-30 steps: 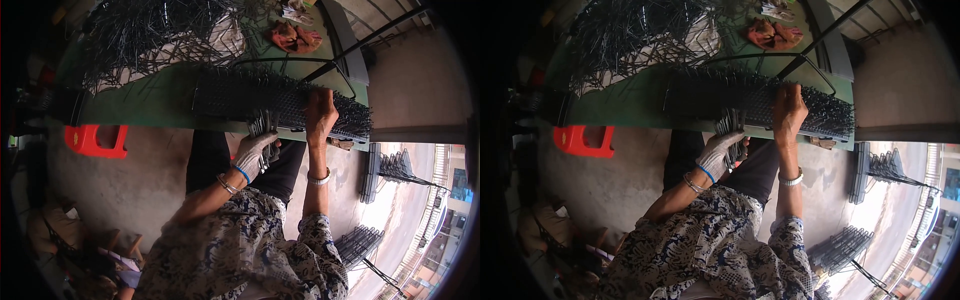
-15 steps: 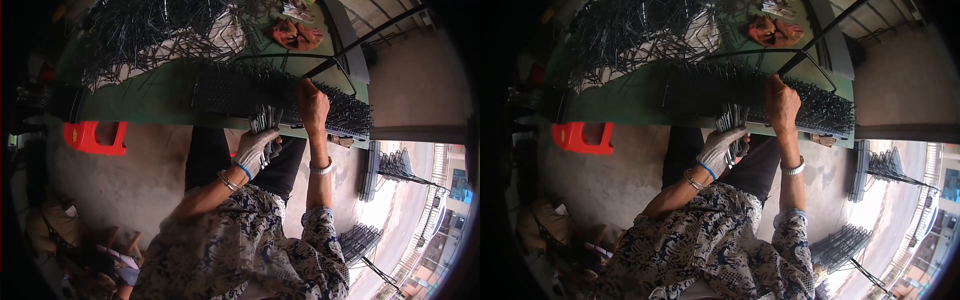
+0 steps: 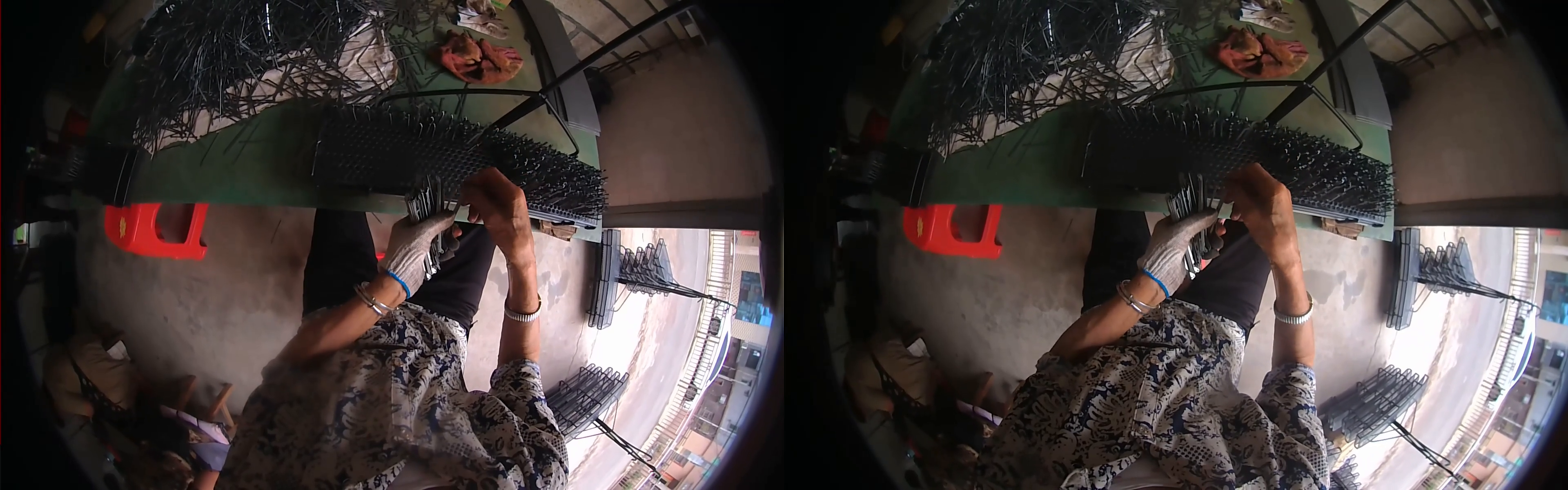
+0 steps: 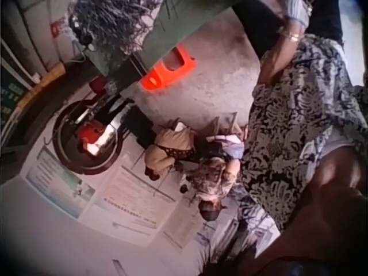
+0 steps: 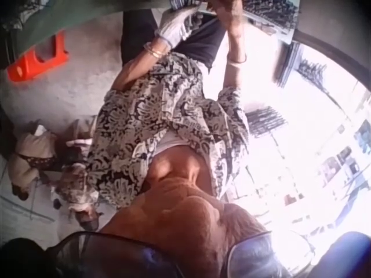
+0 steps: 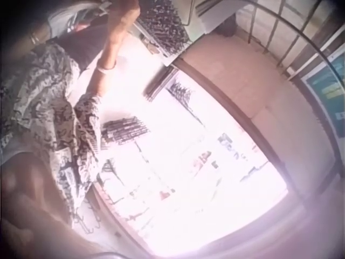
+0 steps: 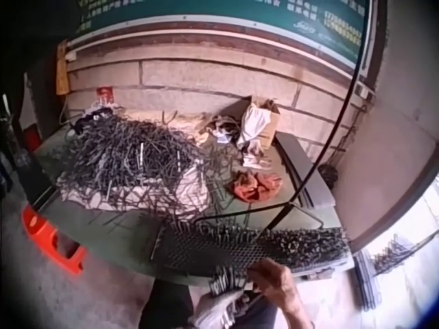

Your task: Inserting metal wire spikes into plastic strips to assemble bird deterrents.

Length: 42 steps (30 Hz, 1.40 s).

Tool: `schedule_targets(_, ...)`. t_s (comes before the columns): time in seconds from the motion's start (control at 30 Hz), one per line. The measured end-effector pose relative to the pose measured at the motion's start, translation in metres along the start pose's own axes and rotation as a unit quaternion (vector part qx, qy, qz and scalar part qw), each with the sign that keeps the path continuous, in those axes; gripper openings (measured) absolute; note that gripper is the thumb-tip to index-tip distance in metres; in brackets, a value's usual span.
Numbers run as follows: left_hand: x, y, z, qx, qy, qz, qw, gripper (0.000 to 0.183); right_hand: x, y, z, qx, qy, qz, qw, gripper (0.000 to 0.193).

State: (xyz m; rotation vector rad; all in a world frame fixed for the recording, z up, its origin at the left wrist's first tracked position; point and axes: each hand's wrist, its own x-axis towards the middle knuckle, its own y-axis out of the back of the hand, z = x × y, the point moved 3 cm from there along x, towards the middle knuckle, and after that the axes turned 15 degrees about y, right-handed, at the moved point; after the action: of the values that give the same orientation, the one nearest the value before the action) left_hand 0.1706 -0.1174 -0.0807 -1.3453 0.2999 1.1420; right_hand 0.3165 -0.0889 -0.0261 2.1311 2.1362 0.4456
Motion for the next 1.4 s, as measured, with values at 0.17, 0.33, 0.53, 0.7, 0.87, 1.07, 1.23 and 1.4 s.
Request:
schedule_targets(0.17, 0.007, 0.005, 0.0, 0.019, 0.004, 0.0, 1.0, 0.018, -0.004, -0.001, -0.001, -0.027, 0.006, 0.002, 1.0, 0.005)
schedule_targets(0.33, 0.011, 0.006, -0.001, 0.017, 0.003, 0.005, 1.0, 0.017, -0.007, -0.006, -0.006, -0.062, 0.001, 0.018, 0.998, 0.006)
schedule_targets(0.53, 0.01, 0.007, -0.001, -0.022, 0.014, 0.009, 1.0, 0.017, -0.011, -0.005, -0.007, -0.088, 0.017, 0.05, 0.995, 0.005)
schedule_targets(0.7, 0.013, 0.009, -0.003, -0.032, 0.025, 0.01, 0.999, 0.018, -0.012, 0.012, -0.018, -0.13, 0.102, 0.159, 0.973, 0.005)
schedule_targets(0.87, 0.009, 0.006, 0.001, -0.02, 0.007, 0.021, 1.0, 0.013, 0.004, 0.025, -0.021, -0.26, 0.19, 0.249, 0.913, 0.005)
schedule_targets(1.07, 0.009, 0.005, -0.004, -0.022, 0.025, 0.016, 0.999, 0.012, 0.027, 0.032, 0.01, -0.39, 0.267, 0.257, 0.843, 0.006)
schedule_targets(1.23, -0.002, 0.001, -0.002, 0.027, 0.019, 0.03, 0.999, 0.016, 0.035, 0.036, 0.015, -0.385, 0.231, 0.237, 0.861, 0.006)
schedule_targets(1.4, -0.003, -0.001, -0.001, 0.036, 0.013, 0.039, 0.999, 0.016, 0.033, 0.034, 0.017, -0.362, 0.229, 0.199, 0.882, 0.008)
